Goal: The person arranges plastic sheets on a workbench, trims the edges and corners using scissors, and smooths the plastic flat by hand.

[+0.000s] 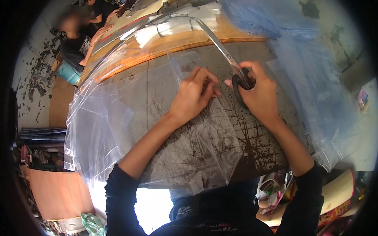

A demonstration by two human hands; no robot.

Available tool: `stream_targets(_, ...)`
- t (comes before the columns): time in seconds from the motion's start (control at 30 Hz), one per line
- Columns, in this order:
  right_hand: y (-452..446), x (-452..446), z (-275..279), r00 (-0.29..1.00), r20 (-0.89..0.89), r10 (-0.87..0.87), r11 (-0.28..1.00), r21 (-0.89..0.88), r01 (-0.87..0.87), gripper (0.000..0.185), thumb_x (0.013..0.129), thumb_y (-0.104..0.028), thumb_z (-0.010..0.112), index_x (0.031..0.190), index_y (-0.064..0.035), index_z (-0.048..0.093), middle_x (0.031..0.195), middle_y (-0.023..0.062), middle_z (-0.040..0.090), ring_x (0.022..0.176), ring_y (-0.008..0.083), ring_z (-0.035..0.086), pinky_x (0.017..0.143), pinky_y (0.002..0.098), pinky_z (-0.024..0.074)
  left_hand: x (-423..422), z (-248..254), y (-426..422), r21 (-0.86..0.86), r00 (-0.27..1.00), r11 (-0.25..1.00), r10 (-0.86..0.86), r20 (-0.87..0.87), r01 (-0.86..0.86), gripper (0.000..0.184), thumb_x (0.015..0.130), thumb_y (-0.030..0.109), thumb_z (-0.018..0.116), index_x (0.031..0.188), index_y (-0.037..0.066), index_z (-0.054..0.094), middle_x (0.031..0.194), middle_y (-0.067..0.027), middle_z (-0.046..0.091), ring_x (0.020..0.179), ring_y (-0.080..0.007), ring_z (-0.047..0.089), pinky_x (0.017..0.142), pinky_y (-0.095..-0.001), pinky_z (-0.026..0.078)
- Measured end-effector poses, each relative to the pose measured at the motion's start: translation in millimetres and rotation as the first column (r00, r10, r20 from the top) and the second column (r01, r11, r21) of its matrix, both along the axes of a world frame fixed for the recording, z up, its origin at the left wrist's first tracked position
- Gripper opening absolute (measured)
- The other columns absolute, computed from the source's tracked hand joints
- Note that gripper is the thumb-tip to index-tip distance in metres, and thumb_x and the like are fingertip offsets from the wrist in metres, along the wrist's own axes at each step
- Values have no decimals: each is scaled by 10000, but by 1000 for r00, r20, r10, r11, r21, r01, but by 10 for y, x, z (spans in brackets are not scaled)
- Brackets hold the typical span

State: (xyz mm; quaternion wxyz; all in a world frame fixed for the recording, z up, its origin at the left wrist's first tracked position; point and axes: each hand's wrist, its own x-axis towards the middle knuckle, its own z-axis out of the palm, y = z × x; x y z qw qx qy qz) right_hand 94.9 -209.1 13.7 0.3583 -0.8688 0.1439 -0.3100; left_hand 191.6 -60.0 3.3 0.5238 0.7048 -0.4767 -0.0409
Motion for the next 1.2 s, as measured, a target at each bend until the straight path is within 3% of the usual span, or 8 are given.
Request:
stream_targets(0.2, 16, 14, -11, 1000, 6, -2, 1000, -4, 2, 369, 728, -127, 755, 1023, -53, 546, 557, -6, 521, 532, 33, 435, 511, 186, 331, 101, 188, -22, -317, 990, 947, 89, 111, -50, 200, 794, -140, 490, 900, 2, 583, 878, -102, 578, 686, -154, 634, 611, -279, 530)
stream_targets(0.33, 6, 7, 13, 1000, -13, 6, 999, -40, -6, 368, 725, -143, 759, 1015, -55, 550, 542, 5, 529, 509, 46, 430, 496, 199, 327, 59, 1156, 445, -379, 961, 909, 240, 136, -173, 135, 868, -3, 489, 919, 25, 611, 785, -35, 627, 680, -55, 562, 570, -170, 421)
stream_targets(0.5, -96, 27, -49, 998, 69, 4, 993, -119, 4, 381, 708, -241, 773, 974, -75, 557, 537, 38, 551, 457, 102, 462, 450, 248, 352, -325, 1684, 1610, -583, 712, 712, 636, 298, -393, 235, 902, 93, 487, 1080, -21, 587, 1107, -146, 603, 943, -183, 607, 880, -289, 465)
stream_targets(0.57, -71, 23, -40, 998, 59, 24, 990, -142, -15, 378, 707, -240, 774, 972, -78, 559, 532, 37, 548, 455, 100, 459, 449, 246, 349, -725, 1575, 2107, -373, 491, 632, 769, 408, -679, 267, 881, 74, 519, 1112, -53, 558, 1147, -182, 574, 1008, -240, 586, 910, -331, 449)
stream_targets(0.7, -53, 40, -64, 997, 75, 37, 985, -174, -23, 369, 704, -235, 774, 966, -80, 566, 522, 41, 528, 448, 98, 441, 444, 252, 336, -1440, 708, 2665, -206, -170, -17, 633, 756, -978, 235, 868, 95, 543, 1068, -18, 591, 1190, -203, 546, 1096, -321, 530, 945, -422, 407)
stream_targets(0.77, -71, 38, -120, 989, 133, 56, 981, -190, -30, 351, 713, -224, 767, 965, -77, 571, 504, 33, 492, 447, 91, 413, 443, 250, 323, -1795, 229, 2505, -76, -1, 34, 908, 418, -996, 197, 849, 70, 543, 1008, -33, 598, 1026, -170, 589, 969, -294, 562, 905, -400, 396)
stream_targets(0.93, -35, -27, -88, 997, 45, 59, 983, -176, -50, 320, 747, -151, 741, 995, -43, 570, 541, 23, 529, 505, 57, 429, 500, 213, 333, -2074, -256, 1761, 149, 326, 340, 939, -113, -929, 406, 762, 184, 620, 1117, 3, 538, 1033, -123, 419, 946, -239, 443, 767, -339, 389)
stream_targets(1.2, -39, -38, -53, 999, -28, -15, 987, -162, 11, 435, 724, -304, 758, 1051, -98, 557, 712, 94, 655, 589, 152, 606, 552, 263, 433, -1979, -184, 1445, -138, 639, 643, 766, 77, -754, 561, 754, 100, 568, 1248, 58, 306, 1257, -135, 355, 1129, -239, 386, 959, -402, 314)
